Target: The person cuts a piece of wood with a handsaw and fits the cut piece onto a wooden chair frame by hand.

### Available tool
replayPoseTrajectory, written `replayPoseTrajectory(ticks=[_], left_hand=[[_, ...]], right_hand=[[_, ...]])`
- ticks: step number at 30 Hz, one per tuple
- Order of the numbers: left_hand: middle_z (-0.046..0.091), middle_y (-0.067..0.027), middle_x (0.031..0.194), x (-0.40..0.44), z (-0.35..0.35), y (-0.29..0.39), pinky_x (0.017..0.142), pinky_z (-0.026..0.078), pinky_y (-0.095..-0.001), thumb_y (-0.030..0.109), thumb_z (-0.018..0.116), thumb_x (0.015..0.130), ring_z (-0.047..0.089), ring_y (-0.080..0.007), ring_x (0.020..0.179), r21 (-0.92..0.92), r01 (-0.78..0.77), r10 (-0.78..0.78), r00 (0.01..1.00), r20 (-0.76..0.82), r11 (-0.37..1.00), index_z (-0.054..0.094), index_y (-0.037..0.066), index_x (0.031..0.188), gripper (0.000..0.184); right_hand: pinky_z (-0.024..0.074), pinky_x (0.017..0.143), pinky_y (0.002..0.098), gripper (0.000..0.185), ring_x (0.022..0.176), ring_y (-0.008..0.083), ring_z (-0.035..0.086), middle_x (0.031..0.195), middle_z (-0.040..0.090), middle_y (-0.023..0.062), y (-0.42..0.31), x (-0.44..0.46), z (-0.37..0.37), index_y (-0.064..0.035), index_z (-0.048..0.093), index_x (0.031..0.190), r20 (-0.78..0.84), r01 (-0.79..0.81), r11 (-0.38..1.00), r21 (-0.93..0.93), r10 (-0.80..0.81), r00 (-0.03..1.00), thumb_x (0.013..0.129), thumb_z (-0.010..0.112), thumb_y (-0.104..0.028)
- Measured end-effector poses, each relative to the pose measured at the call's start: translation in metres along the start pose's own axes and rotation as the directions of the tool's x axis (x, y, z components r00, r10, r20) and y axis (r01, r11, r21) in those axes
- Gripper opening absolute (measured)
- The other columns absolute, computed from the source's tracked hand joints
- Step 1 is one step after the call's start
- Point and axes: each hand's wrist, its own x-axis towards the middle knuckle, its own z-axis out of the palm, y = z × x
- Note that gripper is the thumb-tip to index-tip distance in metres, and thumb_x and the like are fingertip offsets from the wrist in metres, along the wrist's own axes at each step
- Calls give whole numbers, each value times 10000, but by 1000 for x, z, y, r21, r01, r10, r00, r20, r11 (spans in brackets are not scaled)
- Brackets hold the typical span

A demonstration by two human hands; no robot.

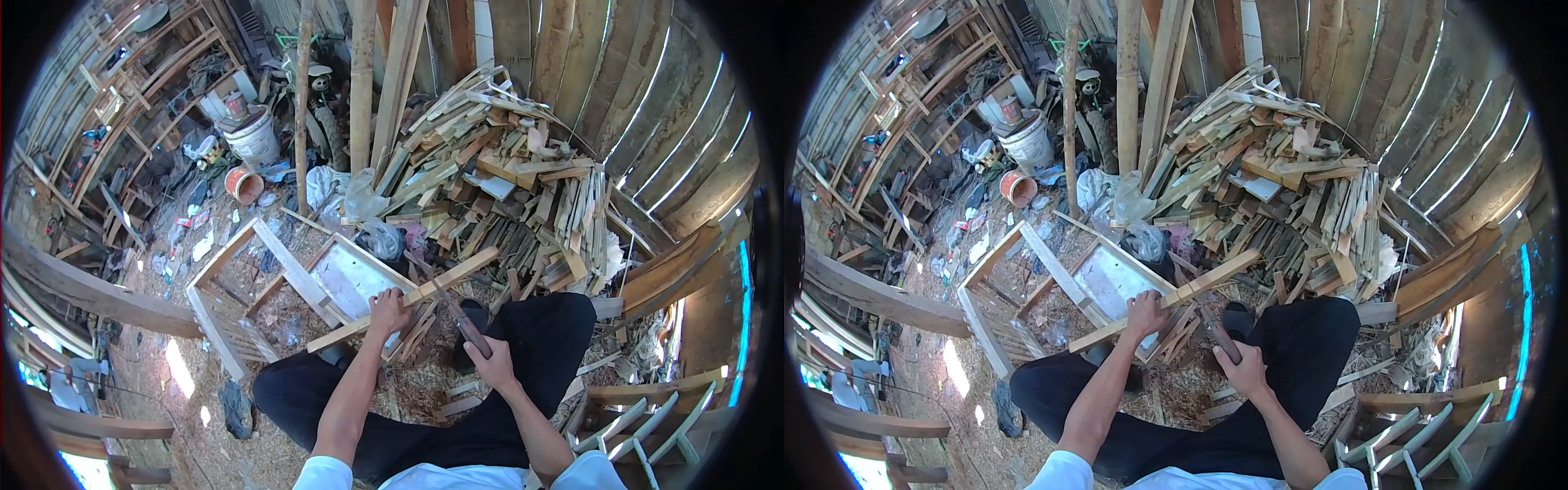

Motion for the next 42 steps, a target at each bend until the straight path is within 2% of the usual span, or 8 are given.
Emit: replayPoseTrajectory(ticks=[3, 5, 9, 13, 15, 24, 29, 42], left_hand=[[659, -126, 960, 4, -5, -6, 835, 396, -446, 301, 744, 748, 621, -346, 943, -20, 41, -38, 994, 106, 999, 548, 76, 1075, 444], [676, -142, 935, 5, -14, -1, 838, 394, -442, 253, 714, 768, 643, -363, 899, -16, 18, -14, 977, 211, 1000, 526, 79, 1084, 407], [635, -107, 959, -3, -16, -2, 799, 395, -449, 297, 714, 786, 609, -311, 985, -122, -65, 61, 997, -40, 990, 519, 91, 1040, 381], [629, -102, 996, -4, -11, -8, 797, 398, -449, 356, 717, 814, 586, -300, 1017, -109, -81, 84, 996, 30, 991, 527, 87, 1065, 414], [636, -102, 991, -3, -10, -8, 818, 402, -442, 365, 692, 854, 587, -305, 1001, -275, 75, -70, 997, 29, 958, 555, 89, 1084, 384], [702, -192, 1022, 14, 1, 13, 842, 504, -467, 477, 593, 903, 660, -390, 951, -271, 405, -367, 913, 181, 873, 647, 66, 1080, 451], [717, -179, 971, 15, -2, 11, 817, 507, -464, 506, 593, 898, 668, -386, 933, -351, 395, -352, 918, 182, 849, 662, 69, 1026, 461], [714, -186, 922, 13, 2, 7, 776, 498, -484, 522, 596, 895, 667, -396, 896, -386, 393, -358, 919, 162, 834, 669, 59, 968, 474]], right_hand=[[351, 459, 307, 342, 472, 77, 452, 503, 457, 16, 4, 6, 5, 13, 586, 716, 23, 78, 991, -106, -76, 997, 912, 673, -253], [365, 479, 379, 317, 441, 198, 450, 516, 478, 132, 8, 3, 9, 18, 624, 748, 38, 87, 984, -155, -82, 996, 886, 684, -261], [384, 487, 389, 321, 445, 226, 497, 523, 488, 143, 14, 1, 15, 7, 629, 747, 18, 79, 988, -130, -78, 997, 887, 680, -277], [382, 487, 388, 326, 445, 225, 494, 527, 490, 148, 15, 0, 14, 4, 626, 745, 40, 70, 988, -139, -65, 997, 891, 677, -284], [331, 479, 360, 335, 489, 125, 363, 522, 400, 101, 14, 0, 16, 18, 618, 766, 17, 82, 988, -129, -81, 997, 898, 686, -282], [327, 482, 374, 462, 489, 154, 345, 516, 364, 96, 13, 2, 24, 25, 558, 700, 106, -4, 988, -153, 20, 994, 928, 656, -364], [361, 483, 402, 520, 418, 233, 420, 477, 423, 129, 14, -8, 19, 8, 594, 671, 148, -2, 966, -260, 42, 988, 931, 624, -442], [355, 494, 389, 555, 485, 146, 397, 500, 395, 112, 21, 20, 36, 43, 549, 661, 98, -21, 978, -208, 42, 994, 945, 607, -431]])
